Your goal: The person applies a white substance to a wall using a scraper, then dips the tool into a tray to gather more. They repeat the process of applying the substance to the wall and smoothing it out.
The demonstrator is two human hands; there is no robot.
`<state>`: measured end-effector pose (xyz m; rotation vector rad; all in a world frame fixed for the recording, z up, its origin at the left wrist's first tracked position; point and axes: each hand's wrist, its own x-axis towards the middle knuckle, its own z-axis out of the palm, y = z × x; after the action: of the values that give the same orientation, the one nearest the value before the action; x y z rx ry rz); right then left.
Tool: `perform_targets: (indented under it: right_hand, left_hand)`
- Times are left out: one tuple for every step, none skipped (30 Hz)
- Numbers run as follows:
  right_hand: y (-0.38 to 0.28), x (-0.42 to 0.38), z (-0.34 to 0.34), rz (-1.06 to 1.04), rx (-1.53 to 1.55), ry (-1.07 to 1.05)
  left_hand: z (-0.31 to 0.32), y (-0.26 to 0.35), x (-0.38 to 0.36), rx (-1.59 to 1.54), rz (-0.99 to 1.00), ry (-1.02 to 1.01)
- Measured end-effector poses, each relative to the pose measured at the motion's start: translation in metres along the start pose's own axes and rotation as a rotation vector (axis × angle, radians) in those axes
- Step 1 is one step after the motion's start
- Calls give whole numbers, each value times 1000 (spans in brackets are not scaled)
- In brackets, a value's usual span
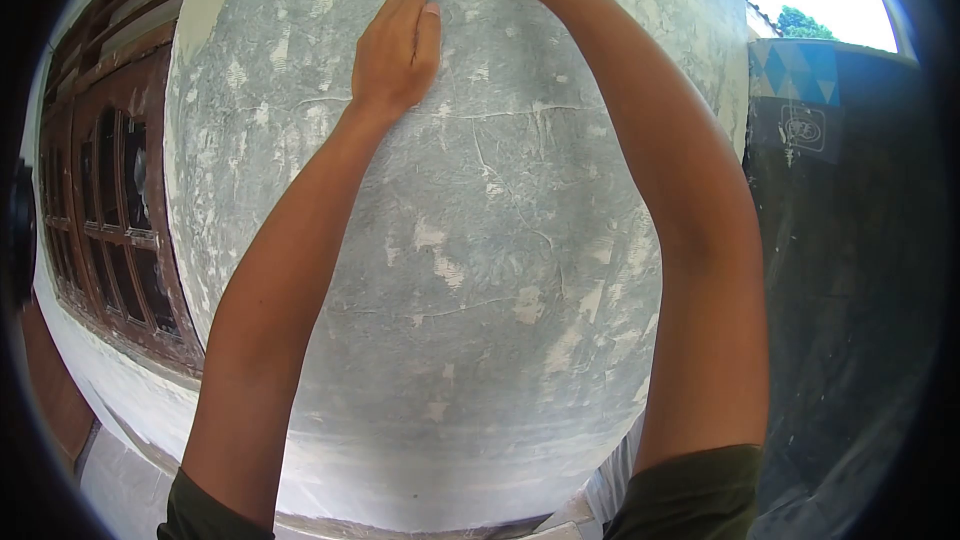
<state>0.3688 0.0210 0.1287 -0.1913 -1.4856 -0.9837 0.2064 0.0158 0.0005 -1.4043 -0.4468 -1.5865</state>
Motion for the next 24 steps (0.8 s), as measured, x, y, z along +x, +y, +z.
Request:
perform_targets:
  right_hand:
    - [-5, -12, 1, 57, -185, -74]
    - [-12, -23, 2, 40, -241, -153]
    - [-16, -30, 1, 20, -298, -229]
    - [-20, -31, -3, 17, -302, -228]
    - [-22, -31, -7, -29, -189, -149]
    - [-23, -27, -11, -74, -75, -71]
    - [-23, -17, -18, -96, 13, -6]
    - [0, -2, -9, -93, -60, 66]
    - [22, 13, -2, -92, -134, 137]
    - [23, 14, -5, -91, -131, 136]
    - [23, 19, -9, 90, -126, 106]
    - [24, 22, -12, 274, -121, 77]
    - [27, 18, -13, 277, -120, 82]
    - [30, 9, -14, 124, -165, -31]
    - [31, -3, -12, -28, -211, -148]
    - [27, -17, -6, 12, -321, -182]
    - [13, -33, -5, -41, -313, -168]
    - [-5, -43, -12, -82, -230, -178]
    - [-15, -48, -17, -122, -147, -188]
    - [-9, -43, -16, -177, -106, -143]
    - [-6, -35, -19, -174, -109, -143]
    - [-4, -24, -24, -136, -67, -86]
    - [3, -9, -23, -105, -22, -26]
    - [36, 7, -6, -32, -119, 110]
  left_hand:
    - [-1, 1, 0, -7, -13, -5]
    - [-1, 2, -1, -16, -27, -11]
    - [-2, 2, -1, -18, -28, -7]
    - [-1, 2, -2, -14, -30, -10]
    - [-1, 1, -1, -9, -28, -13]
    - [0, 0, 1, -9, -26, -9]
    - [0, 0, 0, -5, -17, -12]
    - [0, -1, -1, 1, -10, -13]
    - [0, -1, -1, 4, -11, -13]
    - [0, 0, -2, 5, -13, -14]
    - [0, 0, -2, 7, -15, -10]
    - [0, 0, -1, 9, -13, -11]
    - [0, -1, -1, 1, -9, -7]
    - [0, -1, -1, -7, -7, -2]
    - [0, -1, 0, -8, -7, -3]
    - [0, -1, -1, -12, -7, 1]
    - [1, -1, 0, -14, -3, 10]
    - [0, 0, 0, -15, -2, 13]
    - [-1, 1, -1, 0, 8, 26]
    - [0, 3, 0, 15, 19, 42]
    - [0, 4, 1, 11, 19, 39]
    - [1, 3, 0, 9, 20, 37]
    - [0, 2, 1, 12, 22, 41]
    - [0, 1, 0, 16, 22, 40]
